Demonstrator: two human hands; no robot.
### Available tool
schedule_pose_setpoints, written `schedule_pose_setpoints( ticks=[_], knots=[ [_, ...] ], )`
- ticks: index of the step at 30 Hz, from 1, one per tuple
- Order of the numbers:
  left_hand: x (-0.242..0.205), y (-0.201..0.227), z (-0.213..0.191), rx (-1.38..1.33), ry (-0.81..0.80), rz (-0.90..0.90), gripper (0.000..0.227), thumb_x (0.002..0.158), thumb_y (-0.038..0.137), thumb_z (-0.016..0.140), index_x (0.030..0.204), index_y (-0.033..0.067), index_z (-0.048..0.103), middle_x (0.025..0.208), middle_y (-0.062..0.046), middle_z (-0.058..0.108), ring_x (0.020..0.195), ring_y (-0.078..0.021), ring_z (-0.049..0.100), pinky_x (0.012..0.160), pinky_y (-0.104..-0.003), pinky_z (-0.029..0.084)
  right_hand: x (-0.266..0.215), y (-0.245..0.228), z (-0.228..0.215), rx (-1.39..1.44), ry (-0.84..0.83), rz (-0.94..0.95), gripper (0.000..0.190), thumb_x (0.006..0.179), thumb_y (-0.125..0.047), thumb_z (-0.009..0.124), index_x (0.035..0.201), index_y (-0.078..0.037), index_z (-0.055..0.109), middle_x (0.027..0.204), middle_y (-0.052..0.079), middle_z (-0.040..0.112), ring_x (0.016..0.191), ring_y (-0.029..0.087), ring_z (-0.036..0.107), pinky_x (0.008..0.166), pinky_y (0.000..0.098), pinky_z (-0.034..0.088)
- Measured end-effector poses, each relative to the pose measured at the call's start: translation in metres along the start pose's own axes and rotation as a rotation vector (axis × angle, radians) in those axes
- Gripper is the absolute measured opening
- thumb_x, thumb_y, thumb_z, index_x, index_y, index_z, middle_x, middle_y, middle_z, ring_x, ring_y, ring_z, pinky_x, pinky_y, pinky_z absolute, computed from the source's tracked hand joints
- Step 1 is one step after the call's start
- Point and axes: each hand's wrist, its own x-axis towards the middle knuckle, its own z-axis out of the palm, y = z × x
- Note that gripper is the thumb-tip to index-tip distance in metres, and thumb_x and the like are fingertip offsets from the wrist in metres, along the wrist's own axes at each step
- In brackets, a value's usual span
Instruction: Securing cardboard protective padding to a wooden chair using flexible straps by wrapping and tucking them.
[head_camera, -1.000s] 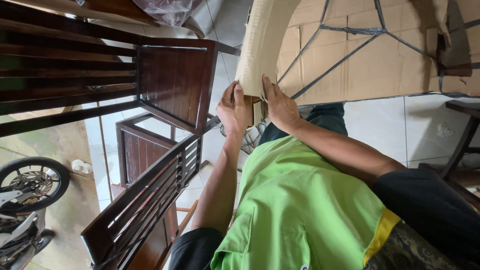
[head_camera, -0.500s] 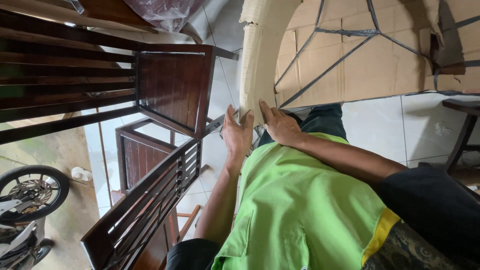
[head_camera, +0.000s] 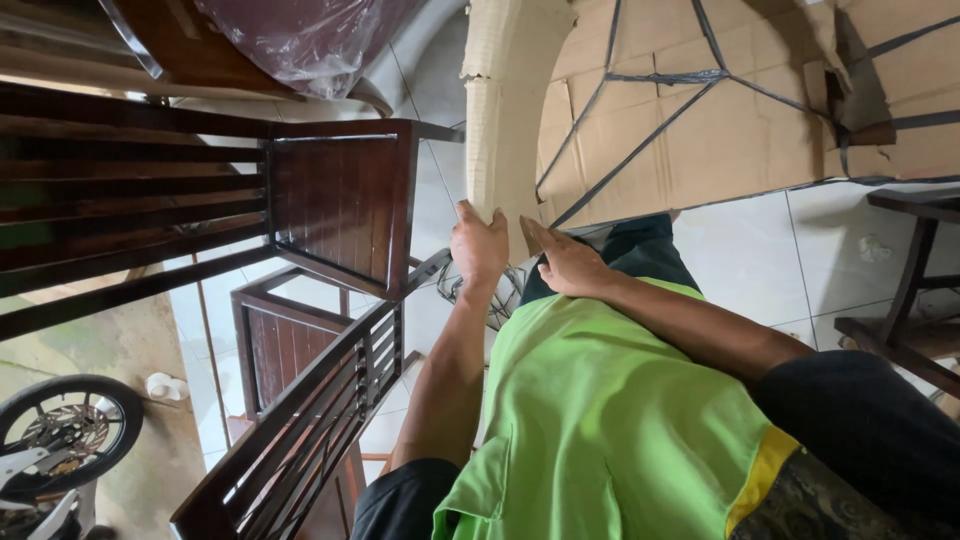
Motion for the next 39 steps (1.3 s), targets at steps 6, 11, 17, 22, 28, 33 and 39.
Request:
schedule_pose_setpoints(
  ticks=[6,11,17,22,28,33,39],
  knots=[
    [-0.006,0.014,-0.014,0.017,-0.059,-0.062,0.046,0.088,0.040,0.066,0.121,0.0111,0.049,0.088,-0.024,0.070,0.090,-0.0461,0.074,0.078,-0.057,0.061,-0.021,0.049,-0.029,0.032,-0.067,0.086,0.076,0.100,-0.023,0.054,0.165,-0.018,0.015,0.150,0.022,0.046,0.132,0.044,0.057,0.106,0.0557,0.051],
    [0.002,0.014,-0.011,0.032,-0.094,-0.155,0.049,0.084,0.043,0.070,0.118,0.0147,0.049,0.089,-0.021,0.072,0.089,-0.0442,0.074,0.077,-0.058,0.060,-0.026,0.157,-0.025,0.049,0.007,0.234,0.074,0.100,-0.024,0.051,0.166,-0.024,0.016,0.148,0.023,0.048,0.128,0.046,0.060,0.102,0.0583,0.052],
    [0.004,0.022,-0.018,0.100,-0.102,-0.284,0.055,0.079,0.046,0.072,0.117,0.0092,0.061,0.099,-0.023,0.074,0.101,-0.0442,0.072,0.085,-0.058,0.058,-0.044,0.305,-0.019,0.005,-0.010,0.415,0.067,0.100,-0.041,0.047,0.161,-0.023,0.028,0.141,0.016,0.060,0.132,0.036,0.061,0.108,0.0495,0.050],
    [0.018,0.006,-0.002,0.273,-0.046,-0.252,0.062,0.074,0.052,0.072,0.116,0.0066,0.064,0.096,-0.024,0.074,0.097,-0.0449,0.073,0.085,-0.058,0.058,-0.051,0.474,0.069,-0.156,0.262,0.140,0.046,0.097,-0.027,0.048,0.134,-0.001,0.059,0.082,0.018,0.077,0.085,0.027,0.078,0.084,0.0374,0.063],
    [0.001,0.048,-0.019,0.263,-0.002,-0.327,0.069,0.070,0.055,0.073,0.110,-0.0013,0.072,0.101,-0.024,0.076,0.090,-0.0459,0.073,0.075,-0.055,0.058,-0.103,0.515,0.071,0.379,0.288,0.224,0.033,0.089,-0.013,0.068,0.120,-0.002,0.068,0.117,-0.003,0.075,0.098,0.007,0.070,0.082,0.0148,0.055],
    [0.009,0.032,-0.002,0.294,0.039,-0.279,0.068,0.072,0.055,0.075,0.112,0.0003,0.073,0.097,-0.020,0.076,0.081,-0.0406,0.074,0.068,-0.052,0.061,-0.121,0.515,0.092,0.381,0.377,0.300,0.030,0.082,-0.026,0.068,0.107,-0.010,0.077,0.121,-0.002,0.070,0.112,0.011,0.065,0.096,0.0228,0.053],
    [0.016,0.017,0.007,0.291,0.109,-0.198,0.073,0.073,0.055,0.077,0.121,0.0008,0.068,0.097,-0.017,0.076,0.075,-0.0374,0.073,0.063,-0.051,0.060,-0.163,0.443,0.014,0.464,0.337,0.705,0.049,0.101,-0.040,0.043,0.134,-0.012,0.067,0.148,0.010,0.057,0.125,0.030,0.063,0.107,0.0383,0.049]
  ],
)
